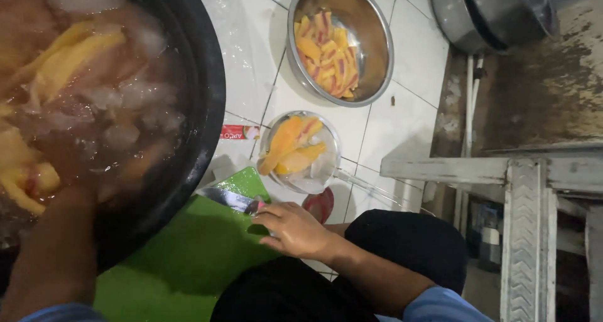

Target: Slicing fruit pieces on a cutting board after retrieving them from a large basin of ice water using a skimmer and hands.

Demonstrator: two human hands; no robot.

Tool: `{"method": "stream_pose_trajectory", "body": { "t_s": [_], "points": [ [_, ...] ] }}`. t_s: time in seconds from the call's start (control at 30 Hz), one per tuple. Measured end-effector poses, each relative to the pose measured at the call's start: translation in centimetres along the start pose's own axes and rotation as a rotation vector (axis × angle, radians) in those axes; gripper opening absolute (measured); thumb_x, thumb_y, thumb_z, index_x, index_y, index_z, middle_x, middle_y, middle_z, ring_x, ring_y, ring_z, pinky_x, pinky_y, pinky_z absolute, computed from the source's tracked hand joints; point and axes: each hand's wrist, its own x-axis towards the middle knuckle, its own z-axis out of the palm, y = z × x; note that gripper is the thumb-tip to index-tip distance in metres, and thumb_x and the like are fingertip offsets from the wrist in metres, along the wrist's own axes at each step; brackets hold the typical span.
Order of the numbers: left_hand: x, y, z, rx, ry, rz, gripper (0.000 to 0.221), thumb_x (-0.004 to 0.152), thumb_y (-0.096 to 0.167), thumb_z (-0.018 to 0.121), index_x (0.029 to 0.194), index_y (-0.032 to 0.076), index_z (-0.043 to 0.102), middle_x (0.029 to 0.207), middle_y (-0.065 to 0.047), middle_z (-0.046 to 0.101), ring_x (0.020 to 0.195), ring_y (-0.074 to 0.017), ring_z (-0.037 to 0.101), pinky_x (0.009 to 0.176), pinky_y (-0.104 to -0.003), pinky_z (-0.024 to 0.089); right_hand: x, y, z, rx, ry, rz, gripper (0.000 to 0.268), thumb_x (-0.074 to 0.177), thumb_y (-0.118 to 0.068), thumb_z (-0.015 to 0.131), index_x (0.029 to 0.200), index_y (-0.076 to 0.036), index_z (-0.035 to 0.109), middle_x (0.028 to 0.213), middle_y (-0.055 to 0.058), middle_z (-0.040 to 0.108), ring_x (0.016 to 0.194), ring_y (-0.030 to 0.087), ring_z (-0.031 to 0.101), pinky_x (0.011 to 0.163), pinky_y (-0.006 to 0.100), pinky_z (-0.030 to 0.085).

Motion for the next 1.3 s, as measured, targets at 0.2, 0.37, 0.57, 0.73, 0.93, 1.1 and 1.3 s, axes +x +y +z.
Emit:
{"method": "stream_pose_trajectory", "body": {
  "t_s": [0.2, 0.37, 0.57, 0.73, 0.93, 1.1, 1.3],
  "points": [
    [-1.5, -2.4, 0.6, -0.273, -0.157, -0.061, 0.053, 0.083, 0.025, 0.045, 0.136, 0.029, 0.043, 0.146, 0.024, 0.021, 0.123, -0.0094, 0.038, 0.072, -0.023, 0.028, 1.2, -1.1, -1.3, 0.052, -0.004, 0.001, 0.038, 0.085, -0.031, 0.062, 0.113, -0.006, 0.056, 0.106, 0.015, 0.058, 0.097, 0.038, 0.059, 0.079, 0.048, 0.049],
    [-6.8, 1.2, -2.4, -0.495, -0.264, -0.091, 0.054, 0.089, 0.013, 0.037, 0.137, 0.038, 0.042, 0.148, 0.038, 0.013, 0.121, -0.0001, 0.037, 0.062, -0.013, 0.024, 1.0, -1.6, -1.4, 0.051, -0.084, 0.046, 0.040, 0.085, -0.030, 0.062, 0.117, -0.007, 0.056, 0.111, 0.016, 0.058, 0.105, 0.037, 0.056, 0.084, 0.049, 0.046],
    [-6.4, 0.3, -3.9, 0.088, -0.078, -0.127, 0.033, 0.075, 0.028, 0.045, 0.108, 0.030, 0.046, 0.125, 0.004, 0.039, 0.110, -0.0282, 0.051, 0.091, -0.040, 0.035, 0.4, -2.5, -1.8, 0.063, -0.091, 0.032, 0.040, 0.085, -0.028, 0.063, 0.117, -0.006, 0.056, 0.108, 0.016, 0.059, 0.102, 0.031, 0.057, 0.083, 0.048, 0.048],
    [-7.4, -1.2, -5.7, -0.112, -0.038, -0.205, 0.044, 0.086, 0.021, 0.056, 0.128, 0.011, 0.054, 0.114, -0.017, 0.063, 0.098, -0.0332, 0.061, 0.081, -0.040, 0.048, 0.7, -2.5, -2.4, 0.084, 0.033, -0.021, 0.034, 0.082, -0.021, 0.068, 0.109, -0.003, 0.057, 0.095, 0.014, 0.061, 0.081, 0.028, 0.060, 0.069, 0.040, 0.050],
    [-16.7, 2.3, -6.9, -0.032, 0.063, -0.154, 0.082, 0.074, 0.033, 0.066, 0.143, 0.011, 0.030, 0.140, -0.009, 0.043, 0.124, -0.0274, 0.045, 0.102, -0.034, 0.036, -0.2, -2.3, -2.0, -0.005, -0.164, 0.364, 0.050, 0.082, -0.024, 0.065, 0.128, -0.011, 0.050, 0.132, 0.020, 0.044, 0.126, 0.038, 0.037, 0.108, 0.051, 0.026],
    [-26.7, 9.9, -3.9, -0.304, -0.097, 0.031, 0.033, 0.088, 0.015, 0.054, 0.118, 0.001, 0.055, 0.110, -0.017, 0.063, 0.100, -0.0325, 0.059, 0.092, -0.040, 0.046, -2.2, -0.3, 1.7, -0.140, 0.189, 0.131, 0.029, 0.081, -0.005, 0.061, 0.109, 0.002, 0.058, 0.090, 0.019, 0.059, 0.077, 0.031, 0.058, 0.056, 0.040, 0.052],
    [-21.4, 9.8, 4.7, -0.578, -0.054, 0.307, 0.027, 0.073, 0.011, 0.069, 0.094, -0.005, 0.062, 0.072, -0.013, 0.064, 0.064, -0.0237, 0.066, 0.051, -0.036, 0.053, -2.9, 0.4, 2.5, 0.079, -0.044, 0.529, 0.056, 0.078, -0.016, 0.057, 0.131, -0.007, 0.040, 0.112, 0.022, 0.054, 0.106, 0.040, 0.057, 0.092, 0.048, 0.046]
  ]
}}
